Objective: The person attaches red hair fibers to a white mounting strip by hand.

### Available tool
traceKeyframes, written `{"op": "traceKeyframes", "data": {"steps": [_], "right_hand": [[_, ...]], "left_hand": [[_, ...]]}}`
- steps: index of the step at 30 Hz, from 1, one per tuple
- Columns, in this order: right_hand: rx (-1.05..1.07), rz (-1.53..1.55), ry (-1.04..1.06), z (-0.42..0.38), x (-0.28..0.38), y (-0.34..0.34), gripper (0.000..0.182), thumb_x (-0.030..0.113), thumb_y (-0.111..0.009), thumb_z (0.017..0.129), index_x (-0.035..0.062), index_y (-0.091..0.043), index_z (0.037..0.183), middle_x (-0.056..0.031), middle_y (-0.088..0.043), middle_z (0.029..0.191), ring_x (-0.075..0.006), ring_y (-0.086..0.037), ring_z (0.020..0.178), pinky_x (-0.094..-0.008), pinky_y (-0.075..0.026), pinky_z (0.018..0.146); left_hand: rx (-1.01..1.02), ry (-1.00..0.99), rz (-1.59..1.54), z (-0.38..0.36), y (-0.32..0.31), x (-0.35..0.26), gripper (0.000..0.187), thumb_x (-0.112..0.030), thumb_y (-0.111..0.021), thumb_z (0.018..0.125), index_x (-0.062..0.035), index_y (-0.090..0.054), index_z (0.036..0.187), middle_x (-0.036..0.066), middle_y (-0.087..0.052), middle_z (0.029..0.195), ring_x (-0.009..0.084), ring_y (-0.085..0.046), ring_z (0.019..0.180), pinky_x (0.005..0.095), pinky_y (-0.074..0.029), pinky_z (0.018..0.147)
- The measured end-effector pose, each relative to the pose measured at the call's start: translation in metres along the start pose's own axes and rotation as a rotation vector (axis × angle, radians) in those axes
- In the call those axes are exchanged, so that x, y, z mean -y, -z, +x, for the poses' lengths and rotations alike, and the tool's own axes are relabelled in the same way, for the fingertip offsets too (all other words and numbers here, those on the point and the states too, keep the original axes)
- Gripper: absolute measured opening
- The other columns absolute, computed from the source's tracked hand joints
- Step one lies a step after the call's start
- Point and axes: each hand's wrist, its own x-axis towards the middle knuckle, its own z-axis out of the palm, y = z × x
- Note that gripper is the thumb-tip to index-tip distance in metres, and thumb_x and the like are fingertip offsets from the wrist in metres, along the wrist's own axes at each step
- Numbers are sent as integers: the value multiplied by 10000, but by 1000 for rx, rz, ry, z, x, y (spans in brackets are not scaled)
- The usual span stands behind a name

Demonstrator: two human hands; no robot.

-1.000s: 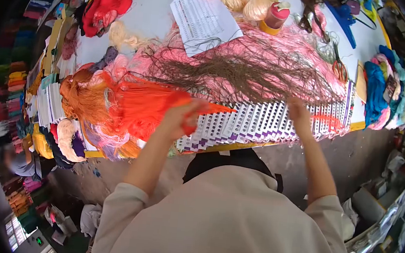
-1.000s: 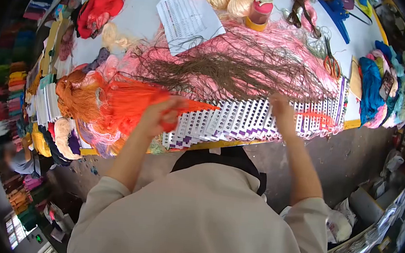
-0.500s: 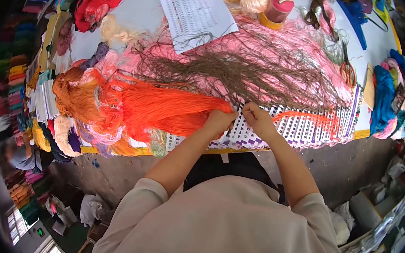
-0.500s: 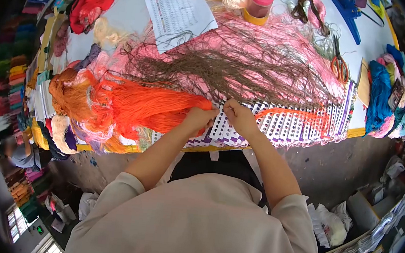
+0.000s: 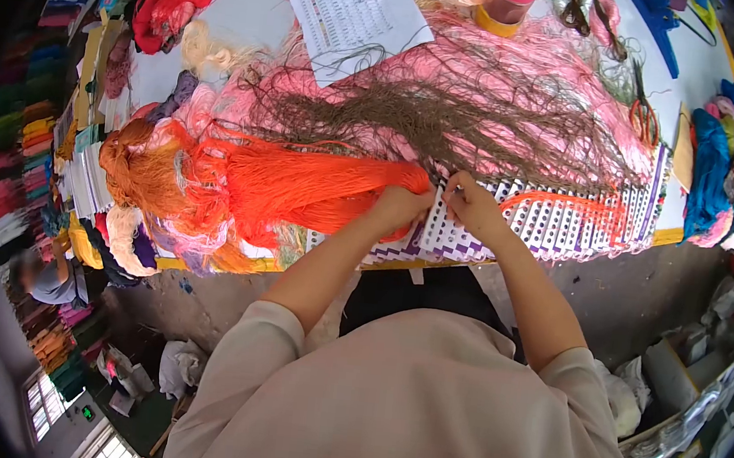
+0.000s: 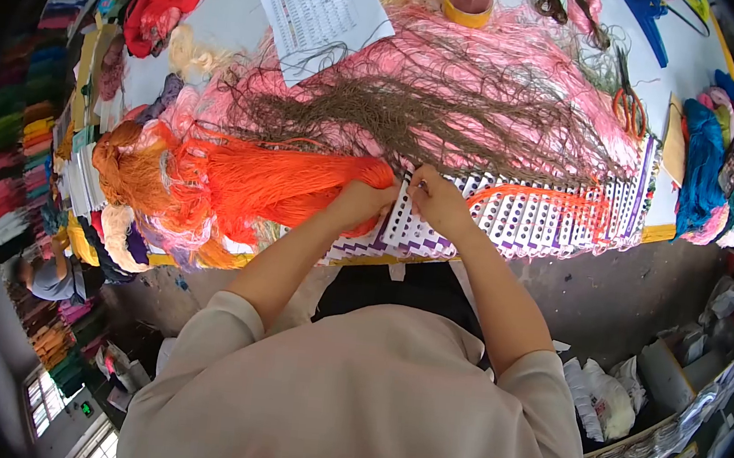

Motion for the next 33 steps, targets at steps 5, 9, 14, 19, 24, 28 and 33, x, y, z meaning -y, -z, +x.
{"op": "traceKeyframes", "data": {"steps": [5,9,14,19,24,28,33], "right_hand": [[-10,-75,-3,-1,-3,3,137,145,-566,931,60,-537,1035,-92,-651,734,-163,-634,658,-316,-474,574],[-41,-212,-1,-3,-1,-2,192,230,-577,935,111,-560,1084,-74,-676,762,-199,-655,688,-343,-488,629],[-72,-274,17,-7,-1,-5,221,265,-580,931,151,-573,1121,-50,-680,750,-214,-665,712,-359,-490,645],[-124,-357,36,-7,1,-9,217,264,-589,922,148,-591,1105,-63,-671,726,-228,-664,696,-370,-491,636],[-170,-363,24,-7,4,-9,286,279,-635,883,120,-641,1121,-120,-675,799,-255,-663,729,-367,-490,631],[5,-28,18,-6,9,-5,418,315,-675,856,-23,-647,1101,-112,-657,735,-147,-613,641,-308,-463,579],[-30,-780,164,-14,22,-5,484,431,-646,852,106,-586,1206,-162,-682,796,-371,-658,789,-465,-500,657]], "left_hand": [[36,-188,-241,-3,42,6,74,-86,-603,900,-17,-616,922,60,-660,756,74,-503,531,234,-401,488],[1,-100,-222,-4,35,5,61,-77,-606,900,-18,-623,905,68,-662,748,70,-492,504,221,-375,455],[-66,-95,-206,-3,25,0,91,-121,-661,878,-32,-642,879,39,-639,710,64,-479,494,227,-356,435],[-198,-64,-96,-14,16,-11,125,-124,-718,827,-23,-673,887,55,-662,743,70,-494,495,252,-379,433],[328,125,-462,-45,15,-32,305,-164,-582,885,-17,-664,1140,15,-696,794,31,-415,492,211,-302,445],[177,89,58,-26,-11,-17,254,-158,-589,821,-92,-709,1035,48,-695,771,82,-459,496,261,-358,450],[-176,-245,764,-35,4,-12,242,-294,-682,808,-54,-715,818,137,-632,698,189,-616,628,334,-484,580]]}}
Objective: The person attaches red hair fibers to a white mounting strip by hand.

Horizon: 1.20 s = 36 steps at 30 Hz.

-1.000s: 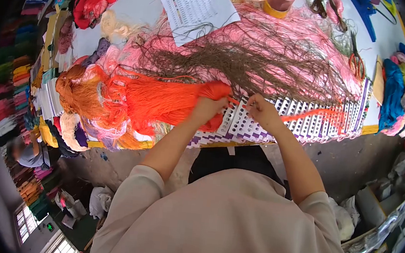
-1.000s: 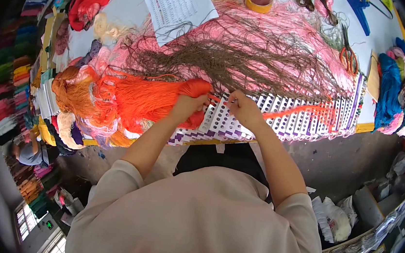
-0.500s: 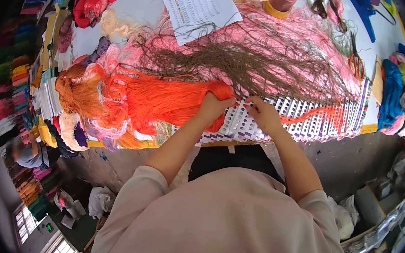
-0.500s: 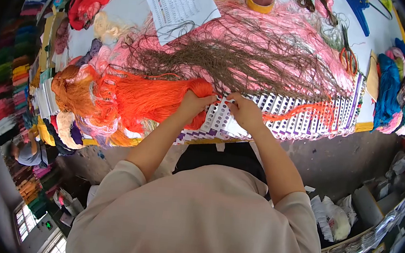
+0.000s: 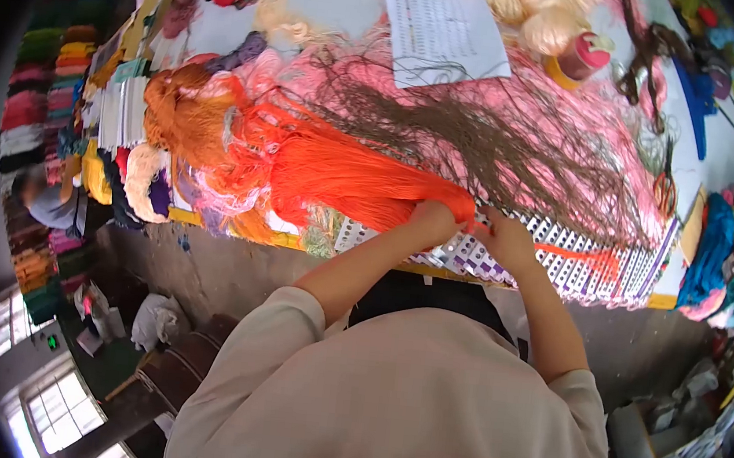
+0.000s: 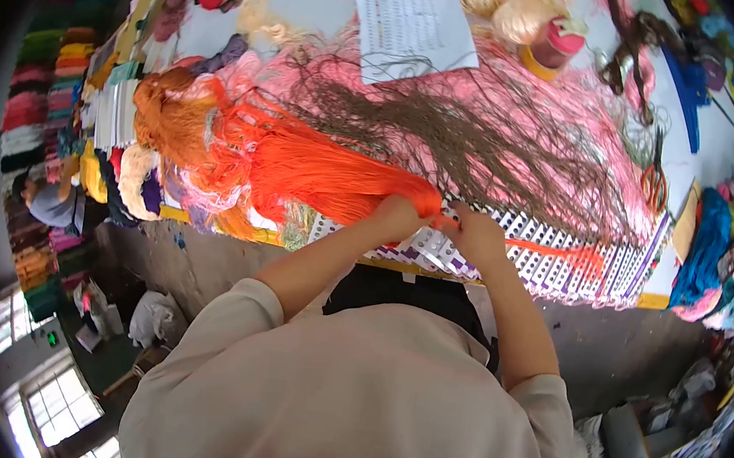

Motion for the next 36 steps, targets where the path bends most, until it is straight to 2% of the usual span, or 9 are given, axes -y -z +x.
{"op": "traceKeyframes", "data": {"steps": [5,10,12,16,18,20,22,27,36], "right_hand": [[-1,7,-76,4,4,-6,388,433,-651,856,173,-515,1110,-143,-682,803,-360,-669,798,-478,-501,675],[-9,-16,-90,6,2,-12,342,388,-654,862,193,-496,1094,-108,-682,786,-344,-674,781,-472,-506,653],[-15,-40,-91,4,3,-14,347,374,-656,860,197,-489,1106,-102,-685,790,-340,-675,780,-472,-507,652],[3,9,-60,-5,0,-20,433,324,-664,850,154,-460,1192,-129,-688,804,-351,-673,792,-465,-511,674],[2,8,-46,-13,12,-14,502,307,-679,837,142,-440,1246,-133,-686,792,-351,-674,790,-462,-513,678],[-51,96,-15,-19,33,-4,501,270,-691,829,103,-462,1242,-146,-676,831,-339,-669,800,-448,-510,691],[-270,242,107,-24,71,10,345,222,-695,841,57,-550,1107,-117,-647,848,-244,-635,731,-367,-496,662],[-280,972,312,-56,197,73,92,11,-645,879,36,-585,944,47,-552,798,-29,-427,660,-190,-388,608],[-270,1023,418,-70,274,83,96,46,-677,874,26,-662,966,46,-550,800,-35,-450,677,-199,-390,622]], "left_hand": [[240,370,-1335,-42,115,54,150,-216,-640,914,-71,-673,939,40,-647,813,57,-557,598,173,-388,454],[-200,6,-1824,-78,221,139,164,-190,-588,940,-37,-624,984,6,-584,725,40,-381,485,196,-323,420],[-775,276,-1481,-92,243,124,218,-185,-561,952,6,-610,1044,14,-587,722,42,-357,467,175,-293,413],[-178,91,-1627,-125,239,122,323,-215,-507,986,50,-589,1150,23,-619,767,35,-325,460,179,-263,407],[-188,-160,-1405,-133,216,89,326,-229,-507,989,46,-608,1131,64,-669,867,73,-531,567,192,-425,526],[-443,-255,-1125,-132,195,35,364,-277,-530,978,37,-622,1137,120,-682,1036,190,-669,904,293,-510,833],[-293,-410,-1352,-138,193,14,462,-340,-540,967,41,-574,1226,164,-627,1213,282,-551,1214,400,-377,1068],[-38,-606,-1650,-154,200,-13,667,-457,-442,981,77,-394,1377,191,-310,1513,302,-271,1422,445,-260,1148],[-37,-607,-1508,-188,208,-24,485,-286,-476,1012,66,-468,1347,132,-508,1372,201,-493,1243,344,-386,1053]]}}
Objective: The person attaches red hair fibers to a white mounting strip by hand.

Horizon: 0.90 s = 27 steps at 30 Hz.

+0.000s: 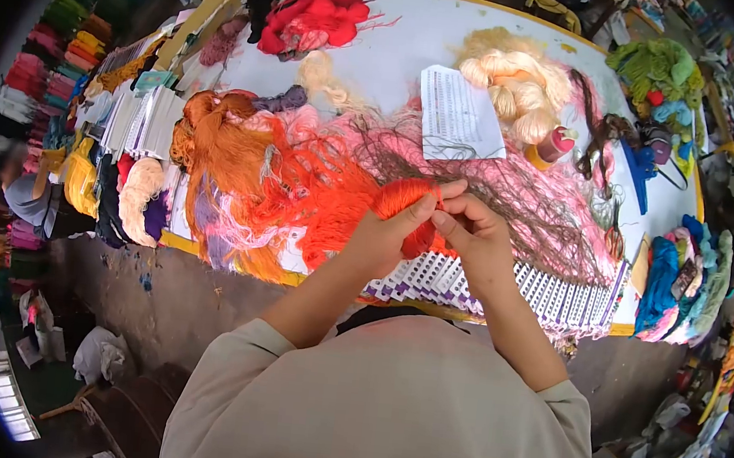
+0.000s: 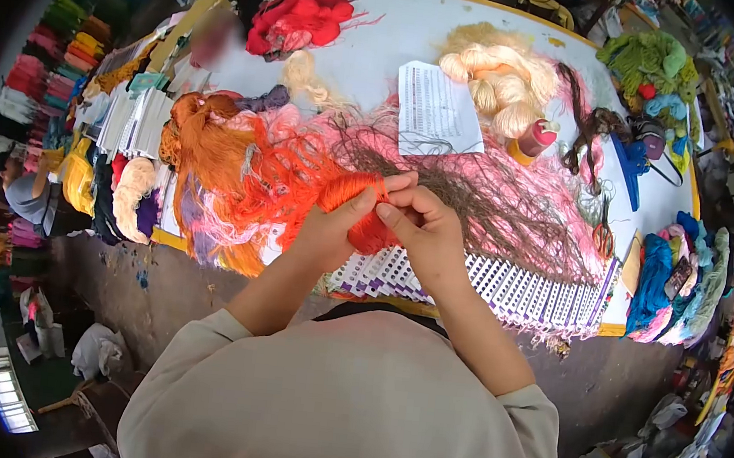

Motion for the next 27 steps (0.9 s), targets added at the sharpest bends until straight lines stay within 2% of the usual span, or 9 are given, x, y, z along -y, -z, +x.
{"op": "traceKeyframes", "data": {"steps": [2,4,11,14,16,19,21,25,27], "right_hand": [[-10,136,-106,-4,6,-9,98,50,-666,886,26,-667,981,47,-551,784,-35,-454,673,-198,-385,613],[-15,134,-99,-6,4,-18,85,51,-658,894,23,-670,973,40,-560,795,-35,-467,681,-198,-384,606],[-32,225,-98,-10,5,-43,81,94,-627,924,42,-664,973,2,-637,891,-43,-498,667,-211,-428,579],[-21,456,-181,-8,6,-46,109,144,-545,975,54,-607,968,-27,-661,902,-59,-470,604,-213,-441,580],[-5,427,-168,-6,1,-46,109,146,-551,972,55,-611,981,-14,-651,881,-52,-478,617,-208,-437,581],[-27,291,-163,-9,7,-56,113,145,-568,963,55,-620,1009,13,-624,838,-38,-485,639,-197,-421,576],[-73,96,-158,-11,11,-64,117,130,-623,930,52,-641,1014,47,-582,794,-18,-484,660,-185,-394,569],[-86,84,-86,-15,7,-60,87,123,-673,894,56,-657,947,51,-584,781,-19,-492,661,-183,-401,577],[-128,118,-105,-18,8,-58,80,122,-671,894,61,-656,944,47,-585,778,-22,-498,660,-186,-404,578]], "left_hand": [[-34,-4,-46,-5,5,-3,412,-233,-487,1010,60,-522,1298,125,-561,1307,193,-533,1191,337,-413,1027],[-61,-63,-9,-11,14,-4,349,-204,-487,1009,53,-574,1229,135,-599,1245,195,-563,1148,334,-442,995],[-98,-82,-97,-25,30,-12,331,-231,-496,1009,46,-614,1147,160,-632,1166,200,-591,1098,344,-467,967],[-56,-87,-101,-33,39,-17,434,-324,-475,1012,52,-583,1199,162,-620,1187,204,-587,1103,349,-466,970],[56,-50,-167,-35,43,-25,614,-497,-384,996,32,-520,1276,165,-571,1253,234,-591,1091,393,-470,978],[55,0,-125,-38,50,-24,689,-536,-333,995,50,-476,1328,147,-524,1331,222,-549,1168,388,-426,1029],[56,-21,-122,-38,43,-25,648,-490,-363,1005,62,-475,1327,147,-522,1338,217,-542,1178,373,-433,1015],[87,-53,-47,-34,39,-22,565,-407,-392,1024,66,-483,1319,146,-510,1358,207,-522,1201,361,-431,1012],[93,-13,-120,-33,39,-20,534,-382,-399,1027,60,-493,1311,145,-508,1360,206,-523,1198,358,-436,1005]]}}
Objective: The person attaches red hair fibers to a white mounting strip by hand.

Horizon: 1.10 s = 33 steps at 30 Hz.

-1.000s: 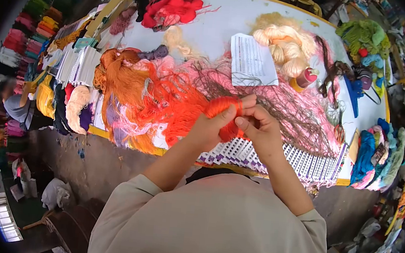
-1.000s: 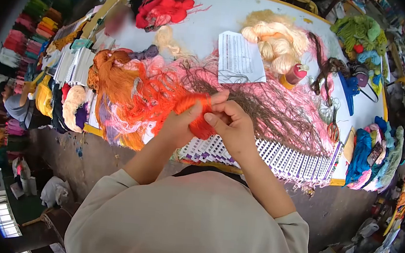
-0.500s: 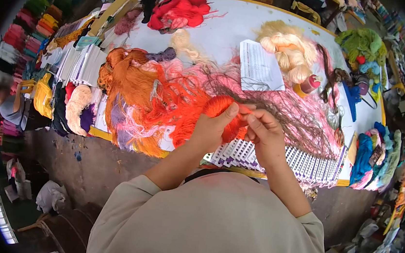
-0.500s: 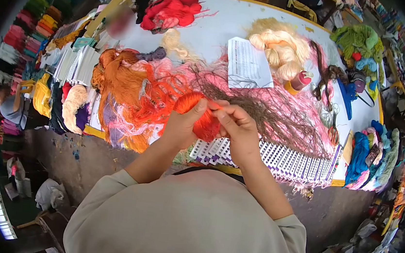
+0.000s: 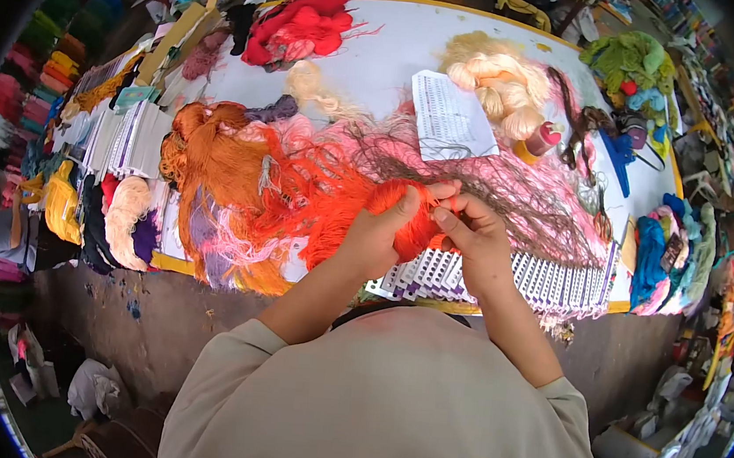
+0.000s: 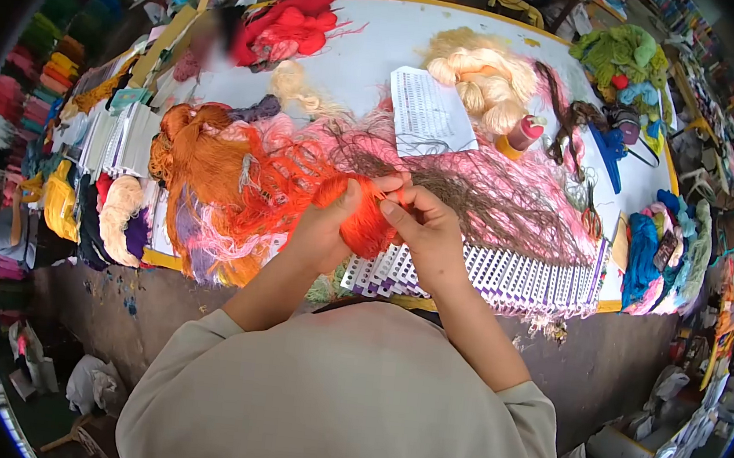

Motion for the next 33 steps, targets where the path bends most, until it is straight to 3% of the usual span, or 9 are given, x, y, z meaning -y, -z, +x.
{"op": "traceKeyframes", "data": {"steps": [13,17,21,23,24,27,30,32,33], "right_hand": [[31,324,-71,-13,11,51,56,116,-590,940,71,-623,946,7,-634,812,-33,-489,606,-207,-459,572],[197,-68,-53,-22,17,83,125,152,-543,980,46,-594,939,21,-529,767,-54,-500,664,-222,-458,611],[-379,-590,512,-17,-1,178,116,149,-558,975,43,-602,964,-5,-573,904,-75,-540,842,-229,-460,745],[-664,-484,399,-15,-5,246,294,301,-473,1012,34,-592,981,-66,-636,1058,-168,-592,1024,-345,-479,931],[-666,-2,308,-19,-8,277,328,342,-458,1013,32,-566,999,-93,-643,1053,-206,-607,1031,-367,-478,945],[-422,555,302,-58,-26,410,81,196,-613,930,124,-581,950,28,-635,831,-122,-618,814,-289,-507,797],[-689,369,277,-91,-48,560,129,109,-553,921,115,-530,794,37,-496,666,-100,-499,618,-245,-447,629],[-1266,-343,317,-140,3,642,172,208,-513,947,87,-584,848,-22,-532,637,-131,-522,587,-315,-457,580],[-1577,-1226,351,-141,21,631,215,206,-516,937,25,-633,943,-87,-613,686,-200,-593,648,-348,-480,625]], "left_hand": [[-79,13,96,26,-26,33,255,-136,-545,973,34,-617,1149,132,-620,1202,191,-595,1068,333,-497,901],[-137,97,214,46,-36,52,241,-178,-518,991,21,-632,1065,145,-646,1145,191,-619,1010,324,-503,887],[-71,280,-51,57,8,33,239,-252,-526,986,-25,-599,991,100,-664,925,160,-629,758,273,-505,617],[-222,278,-102,60,64,30,229,-244,-528,981,-25,-593,983,95,-657,901,153,-626,749,265,-495,590],[-379,257,-9,58,89,26,225,-235,-524,981,-21,-594,982,98,-657,899,152,-631,757,262,-498,593],[-652,121,156,53,141,2,215,-207,-508,988,-11,-596,988,94,-653,905,140,-636,806,231,-488,575],[-817,102,-80,29,208,-29,228,-205,-489,998,-11,-600,1040,67,-640,859,100,-605,732,173,-441,503],[-852,-94,-167,19,197,-52,236,-211,-479,1003,-13,-587,1075,14,-591,767,63,-509,588,148,-389,453],[-832,-123,-136,24,177,-47,271,-198,-493,996,-1,-549,1172,-27,-525,701,44,-380,495,151,-344,436]]}}
